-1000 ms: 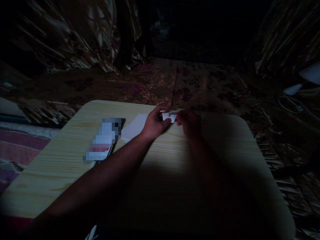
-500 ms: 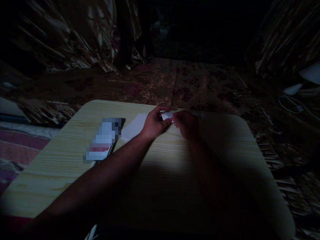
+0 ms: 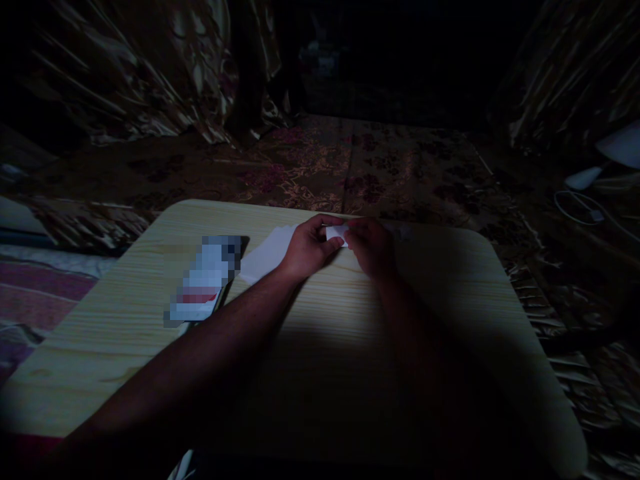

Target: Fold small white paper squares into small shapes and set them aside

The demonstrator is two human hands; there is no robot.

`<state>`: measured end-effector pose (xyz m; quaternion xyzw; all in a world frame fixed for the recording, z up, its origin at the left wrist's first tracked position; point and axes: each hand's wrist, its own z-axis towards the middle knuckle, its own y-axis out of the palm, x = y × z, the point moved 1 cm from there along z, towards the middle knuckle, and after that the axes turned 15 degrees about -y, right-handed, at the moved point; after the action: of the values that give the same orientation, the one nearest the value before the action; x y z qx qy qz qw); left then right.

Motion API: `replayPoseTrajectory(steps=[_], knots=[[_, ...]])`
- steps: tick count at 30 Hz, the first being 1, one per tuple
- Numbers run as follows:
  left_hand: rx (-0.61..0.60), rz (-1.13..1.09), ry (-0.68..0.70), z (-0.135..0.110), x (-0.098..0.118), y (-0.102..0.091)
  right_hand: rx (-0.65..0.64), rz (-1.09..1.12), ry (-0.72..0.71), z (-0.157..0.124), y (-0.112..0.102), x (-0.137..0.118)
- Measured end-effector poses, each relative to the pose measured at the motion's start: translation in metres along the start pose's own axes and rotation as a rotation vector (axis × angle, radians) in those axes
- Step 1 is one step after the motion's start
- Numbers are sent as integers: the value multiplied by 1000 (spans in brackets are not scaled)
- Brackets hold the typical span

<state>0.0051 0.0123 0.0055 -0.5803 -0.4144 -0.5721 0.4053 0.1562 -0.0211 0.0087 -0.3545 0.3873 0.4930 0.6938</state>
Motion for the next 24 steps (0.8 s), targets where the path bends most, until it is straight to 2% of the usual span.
replayPoseTrajectory(steps=[8, 16, 20, 24], knots=[[-1, 26, 23, 2, -3, -1, -25, -75, 19, 1, -3, -4], [13, -176, -31, 5, -7, 2, -70, -83, 4, 1, -6, -4], [53, -234, -110, 3, -4, 2, -67, -100, -15, 1, -6, -5], [42, -267, -153, 1, 0, 2, -47, -115, -16, 1, -5, -4]])
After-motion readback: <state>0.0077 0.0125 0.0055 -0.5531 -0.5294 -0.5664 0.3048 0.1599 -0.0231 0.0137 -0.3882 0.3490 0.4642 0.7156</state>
